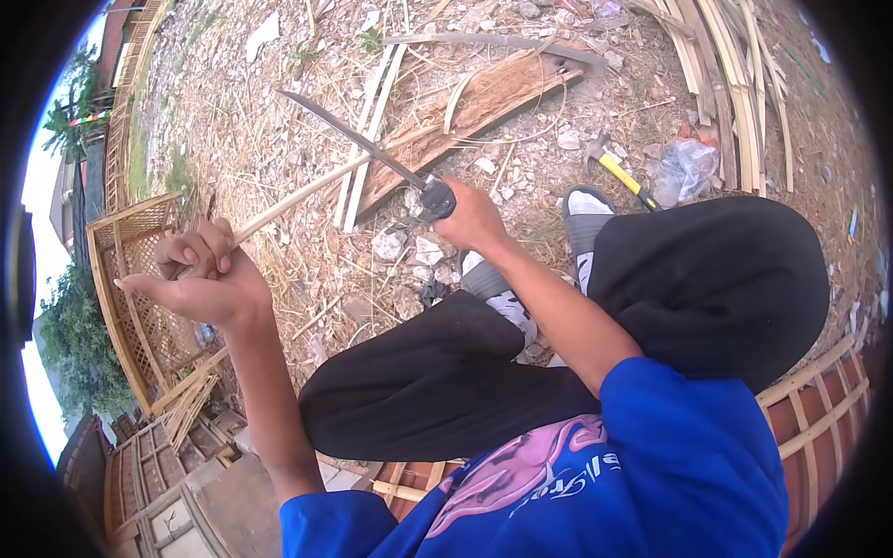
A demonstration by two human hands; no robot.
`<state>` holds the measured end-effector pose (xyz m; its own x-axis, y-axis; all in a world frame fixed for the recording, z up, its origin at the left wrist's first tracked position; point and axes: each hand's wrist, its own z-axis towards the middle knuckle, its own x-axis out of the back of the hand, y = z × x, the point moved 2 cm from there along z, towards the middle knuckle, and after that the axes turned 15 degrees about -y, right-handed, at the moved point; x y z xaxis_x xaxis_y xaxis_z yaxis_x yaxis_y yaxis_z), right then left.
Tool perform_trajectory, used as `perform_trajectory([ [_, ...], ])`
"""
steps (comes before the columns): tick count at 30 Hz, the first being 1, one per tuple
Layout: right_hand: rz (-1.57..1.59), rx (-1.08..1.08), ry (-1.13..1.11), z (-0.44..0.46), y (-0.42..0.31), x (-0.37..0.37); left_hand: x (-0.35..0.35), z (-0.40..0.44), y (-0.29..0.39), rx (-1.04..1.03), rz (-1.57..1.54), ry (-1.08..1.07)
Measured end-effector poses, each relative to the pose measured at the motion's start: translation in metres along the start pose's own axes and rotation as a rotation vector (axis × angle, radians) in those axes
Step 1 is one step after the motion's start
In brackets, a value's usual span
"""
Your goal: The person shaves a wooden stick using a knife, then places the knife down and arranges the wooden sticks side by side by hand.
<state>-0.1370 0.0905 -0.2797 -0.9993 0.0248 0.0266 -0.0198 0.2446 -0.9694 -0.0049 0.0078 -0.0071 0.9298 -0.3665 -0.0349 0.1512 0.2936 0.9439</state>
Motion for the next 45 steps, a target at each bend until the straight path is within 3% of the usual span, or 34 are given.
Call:
perform_trajectory([
  [4,-0.009,-0.045,0.002,-0.012,-0.031,0.002,-0.006,0.016,-0.001,0.017,0.119,0.194],
  [7,0.002,0.095,-0.049,-0.01,-0.057,-0.005,-0.007,0.01,0.0,0.032,0.072,0.05],
  [10,-0.03,0.214,-0.126,-0.009,-0.08,0.003,-0.008,0.015,-0.002,0.025,0.076,0.11],
  [13,-0.08,0.042,0.044,0.004,0.01,0.004,-0.005,0.013,0.0,0.028,0.096,0.18],
  [15,-0.157,-0.252,0.059,0.004,0.051,0.026,-0.003,0.004,-0.001,0.026,0.06,0.116],
  [18,-0.128,-0.244,0.063,-0.001,0.057,0.031,-0.006,0.008,-0.003,0.018,0.041,0.03],
  [21,-0.035,-0.163,0.127,-0.007,0.035,0.009,-0.011,0.015,-0.004,0.008,0.042,0.045],
  [24,-0.009,0.036,0.001,-0.008,-0.014,0.002,-0.005,0.017,-0.003,0.013,0.077,0.037],
  [27,-0.003,0.209,-0.063,0.0,-0.011,-0.002,0.0,0.02,-0.004,0.02,0.087,0.086],
  [30,-0.039,0.002,0.114,-0.01,0.053,0.002,0.006,0.022,-0.003,0.026,0.082,0.2],
  [32,-0.028,-0.319,0.108,-0.018,0.112,0.017,0.007,0.023,-0.002,0.037,0.113,0.299],
  [35,-0.146,-0.41,0.106,-0.022,0.113,0.032,0.001,0.021,-0.005,0.001,0.089,0.234],
  [39,-0.074,-0.353,0.151,-0.027,0.09,0.007,0.003,0.026,-0.005,0.01,0.097,0.186],
  [43,-0.004,-0.052,0.045,-0.027,0.05,0.007,0.005,0.024,-0.004,0.035,0.128,0.145],
  [45,-0.044,-0.058,0.032,-0.023,0.05,0.008,0.007,0.022,-0.004,0.034,0.116,0.153],
])
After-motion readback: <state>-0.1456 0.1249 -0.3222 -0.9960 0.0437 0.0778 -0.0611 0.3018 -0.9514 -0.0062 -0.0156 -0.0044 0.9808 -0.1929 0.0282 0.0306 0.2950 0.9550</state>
